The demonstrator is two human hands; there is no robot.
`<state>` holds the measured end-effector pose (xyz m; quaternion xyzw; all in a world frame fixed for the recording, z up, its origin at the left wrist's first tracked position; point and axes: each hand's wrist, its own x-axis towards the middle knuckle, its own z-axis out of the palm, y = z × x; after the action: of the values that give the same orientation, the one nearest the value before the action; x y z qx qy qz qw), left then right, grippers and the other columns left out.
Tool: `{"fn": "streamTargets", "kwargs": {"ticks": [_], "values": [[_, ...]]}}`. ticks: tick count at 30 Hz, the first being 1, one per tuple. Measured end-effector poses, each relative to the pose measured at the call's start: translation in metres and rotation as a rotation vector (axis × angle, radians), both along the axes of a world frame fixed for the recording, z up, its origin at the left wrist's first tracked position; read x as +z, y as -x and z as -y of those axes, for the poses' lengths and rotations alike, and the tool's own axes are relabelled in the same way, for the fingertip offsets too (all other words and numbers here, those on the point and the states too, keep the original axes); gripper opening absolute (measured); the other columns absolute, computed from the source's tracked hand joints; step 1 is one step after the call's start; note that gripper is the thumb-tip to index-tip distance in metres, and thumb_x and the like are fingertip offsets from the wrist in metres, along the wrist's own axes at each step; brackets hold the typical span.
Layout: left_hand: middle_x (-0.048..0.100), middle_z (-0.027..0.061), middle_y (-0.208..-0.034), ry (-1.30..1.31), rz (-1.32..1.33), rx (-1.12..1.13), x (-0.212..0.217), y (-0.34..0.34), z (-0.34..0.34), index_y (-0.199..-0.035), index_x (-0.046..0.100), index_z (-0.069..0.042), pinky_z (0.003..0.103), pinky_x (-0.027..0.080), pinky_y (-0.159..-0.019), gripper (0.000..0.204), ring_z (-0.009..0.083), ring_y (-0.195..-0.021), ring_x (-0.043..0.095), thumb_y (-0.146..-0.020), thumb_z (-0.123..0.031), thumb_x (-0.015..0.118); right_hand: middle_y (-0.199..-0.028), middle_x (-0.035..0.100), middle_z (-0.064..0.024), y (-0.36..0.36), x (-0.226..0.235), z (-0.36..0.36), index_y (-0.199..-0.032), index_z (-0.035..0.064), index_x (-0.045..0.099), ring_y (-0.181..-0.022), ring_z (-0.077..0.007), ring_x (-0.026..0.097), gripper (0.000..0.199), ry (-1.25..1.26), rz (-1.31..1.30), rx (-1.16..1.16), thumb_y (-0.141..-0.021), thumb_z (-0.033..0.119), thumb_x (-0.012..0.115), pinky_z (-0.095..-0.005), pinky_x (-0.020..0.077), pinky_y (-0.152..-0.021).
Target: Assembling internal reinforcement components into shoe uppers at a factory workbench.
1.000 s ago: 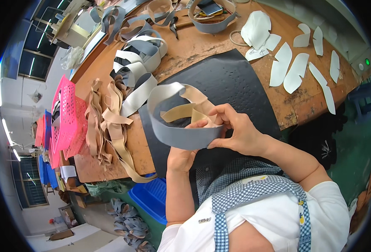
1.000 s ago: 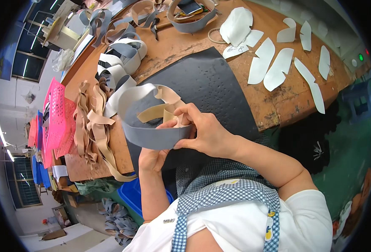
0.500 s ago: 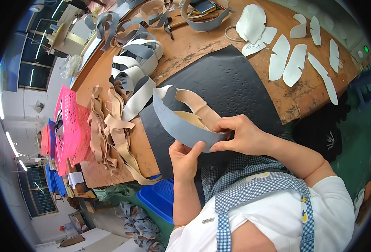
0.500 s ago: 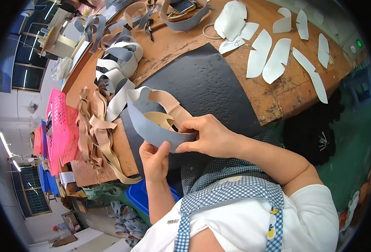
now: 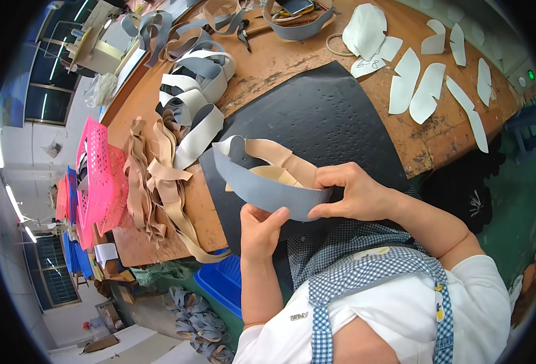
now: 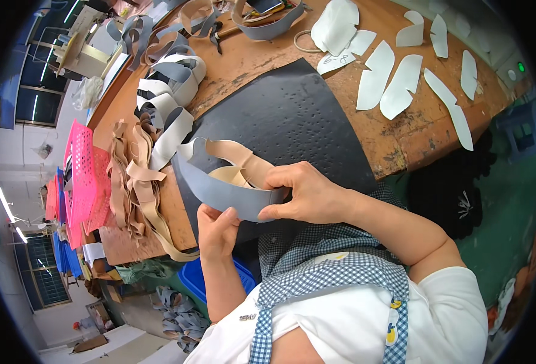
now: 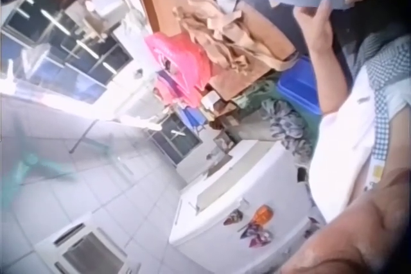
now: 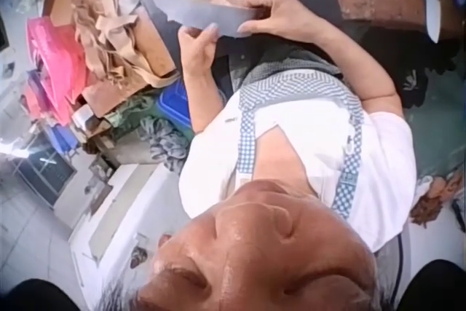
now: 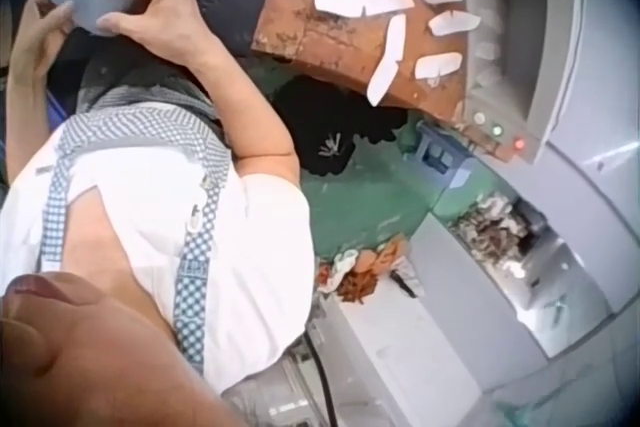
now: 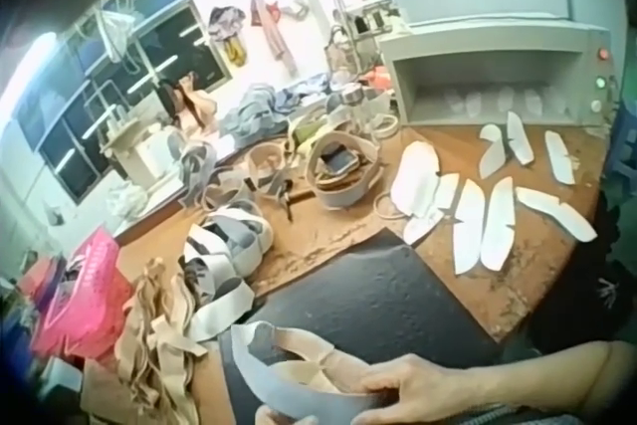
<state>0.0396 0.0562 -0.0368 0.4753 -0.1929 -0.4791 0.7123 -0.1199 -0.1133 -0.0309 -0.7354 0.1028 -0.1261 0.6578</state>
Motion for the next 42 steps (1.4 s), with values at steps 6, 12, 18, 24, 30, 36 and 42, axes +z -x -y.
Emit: {"fn": "streamTargets", "kwargs": {"ticks": [6,12,18,24,30,36,42], "values": [[0.071,0.0089,-0.101,-0.078,0.109,0.116,0.011,0.009,0.005,-0.106,0.067,0.001,0.03,0.054,-0.084,0.03,0.0165,-0.09,0.068,-0.078,0.005,0.078,-0.068,0.057,-0.0039,-0.001,-0.009,-0.007,-0.082,-0.0027,0.066,-0.065,-0.0094,0.054,0.024,-0.058,0.031,-0.017,-0.079,0.016,0.08,-0.0285,0.0449,-0.058],[0.072,0.0104,-0.098,-0.109,0.267,0.129,0.008,0.009,0.007,-0.101,0.07,0.003,0.03,0.054,-0.083,0.024,0.017,-0.089,0.068,-0.078,0.009,0.076,-0.07,0.062,-0.01,-0.003,-0.014,-0.011,-0.081,-0.0012,0.068,-0.063,-0.0184,0.058,0.022,0.117,0.059,-0.101,-0.078,0.016,0.08,-0.0325,0.0447,-0.058],[0.072,0.0131,-0.1,-0.118,0.151,0.2,0.017,0.021,0.019,-0.106,0.068,0.006,0.031,0.054,-0.086,0.026,0.0193,-0.092,0.068,-0.081,0.006,0.074,-0.074,0.066,-0.0086,-0.003,-0.022,-0.018,-0.081,-0.0001,0.071,-0.067,-0.0205,0.06,0.015,0.278,0.164,-0.274,-0.078,0.013,0.078,-0.0348,0.0441,-0.065],[0.072,0.0121,-0.099,-0.175,0.072,0.222,0.006,0.016,0.015,-0.106,0.068,0.004,0.031,0.054,-0.086,0.025,0.0182,-0.093,0.068,-0.081,0.005,0.074,-0.071,0.067,-0.0059,0.002,-0.017,-0.018,-0.078,0.0024,0.072,-0.066,-0.0177,0.06,0.014,0.271,0.105,-0.27,-0.086,0.014,0.072,-0.0328,0.0401,-0.071],[0.072,0.0101,-0.101,-0.145,0.109,0.191,0.001,0.02,0.014,-0.102,0.069,0.003,0.03,0.053,-0.086,0.022,0.0163,-0.093,0.067,-0.081,0.004,0.075,-0.068,0.064,-0.0051,0.0,0.002,-0.015,-0.074,0.0028,0.068,-0.066,-0.0186,0.056,0.016,0.468,0.089,-0.347,-0.083,0.015,0.073,-0.0337,0.0383,-0.069],[0.072,0.0097,-0.1,-0.178,0.099,0.216,0.004,0.018,0.018,-0.104,0.069,0.002,0.03,0.053,-0.087,0.02,0.0159,-0.091,0.067,-0.084,0.002,0.074,-0.068,0.061,-0.0056,0.002,0.0,-0.008,-0.073,0.0031,0.067,-0.066,-0.0201,0.054,0.015,0.43,0.103,-0.292,-0.08,0.013,0.075,-0.0342,0.037,-0.067],[0.072,0.0096,-0.097,-0.211,0.121,0.186,0.009,0.02,0.015,-0.103,0.07,0.003,0.029,0.054,-0.082,0.021,0.0146,-0.087,0.067,-0.083,0.0,0.076,-0.07,0.062,-0.008,0.001,0.002,-0.014,-0.074,0.002,0.066,-0.067,-0.0237,0.056,0.016,0.535,0.079,-0.317,-0.08,0.013,0.075,-0.0353,0.039,-0.066]]}}
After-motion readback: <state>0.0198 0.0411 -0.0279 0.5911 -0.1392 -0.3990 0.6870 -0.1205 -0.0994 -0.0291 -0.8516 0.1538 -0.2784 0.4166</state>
